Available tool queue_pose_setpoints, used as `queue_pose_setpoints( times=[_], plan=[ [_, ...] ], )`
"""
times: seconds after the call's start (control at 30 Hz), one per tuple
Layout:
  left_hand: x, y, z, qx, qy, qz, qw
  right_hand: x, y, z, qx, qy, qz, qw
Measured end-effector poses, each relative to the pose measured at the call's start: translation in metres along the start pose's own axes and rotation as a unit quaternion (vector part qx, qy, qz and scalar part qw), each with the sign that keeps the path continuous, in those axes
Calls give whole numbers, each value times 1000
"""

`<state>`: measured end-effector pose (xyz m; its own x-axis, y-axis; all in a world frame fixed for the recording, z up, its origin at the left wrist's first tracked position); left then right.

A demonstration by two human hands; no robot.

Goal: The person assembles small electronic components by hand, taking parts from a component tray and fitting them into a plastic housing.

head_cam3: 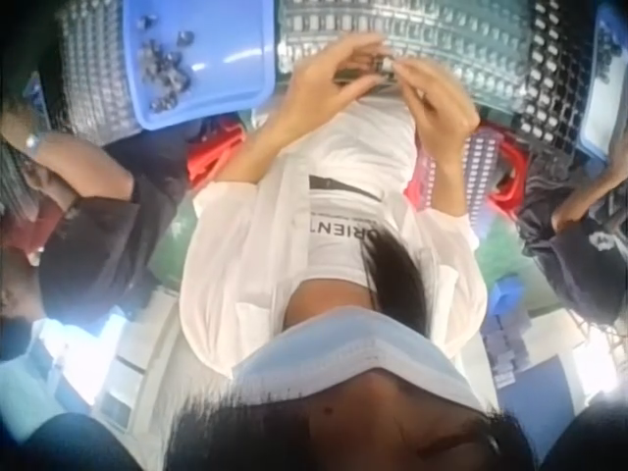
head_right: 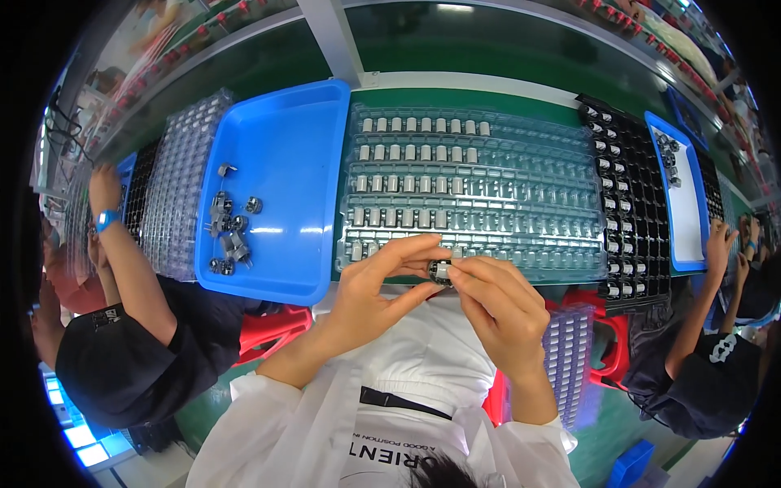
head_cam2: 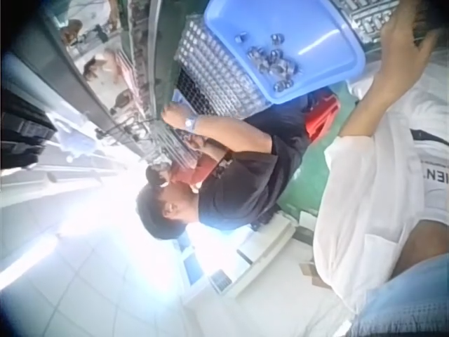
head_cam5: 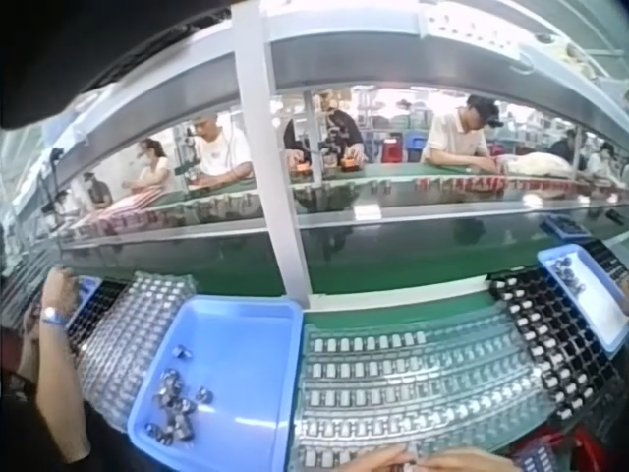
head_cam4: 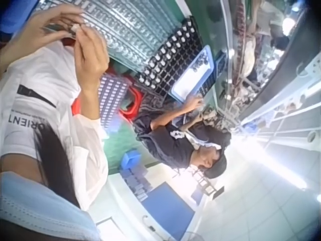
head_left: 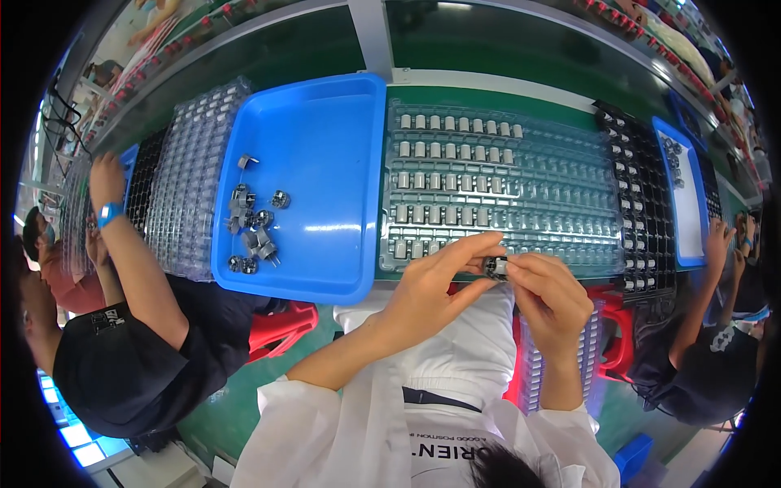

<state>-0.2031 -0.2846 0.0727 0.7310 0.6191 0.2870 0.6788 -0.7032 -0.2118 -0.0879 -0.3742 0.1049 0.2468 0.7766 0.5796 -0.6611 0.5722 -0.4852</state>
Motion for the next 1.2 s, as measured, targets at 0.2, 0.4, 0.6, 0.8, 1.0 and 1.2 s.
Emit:
queue_pose_setpoints(
  times=[0.2, 0.4, 0.6, 0.8, 1.0, 1.2],
  plan=[
    [-9, -6, 6, 7, -47, -5, 999, 1, 9, 8, -28, -53, 38, 997],
    [-18, -14, 15, -90, -139, 35, 986, -5, 27, 2, 48, 86, 62, 993],
    [-6, -135, 30, 480, -34, -98, 871, -13, 3, -21, 60, 122, 23, 990],
    [-38, -208, 58, 578, -27, -63, 813, -16, -95, -65, -73, 133, -22, 988],
    [-27, -210, 66, 414, -158, -114, 889, -46, -218, -145, -275, 204, -54, 938],
    [-25, -207, 62, 461, -89, -177, 865, -41, -223, -181, -286, 164, 86, 940]
  ],
)
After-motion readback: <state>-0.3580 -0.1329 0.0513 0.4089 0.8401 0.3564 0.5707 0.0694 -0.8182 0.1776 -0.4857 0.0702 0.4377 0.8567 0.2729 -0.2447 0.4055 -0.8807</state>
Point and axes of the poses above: each hand's wrist, its own x-axis towards the middle knuckle, its own y-axis out of the palm, z = x × y, the point moved 7 cm from there along x, towards the middle knuckle
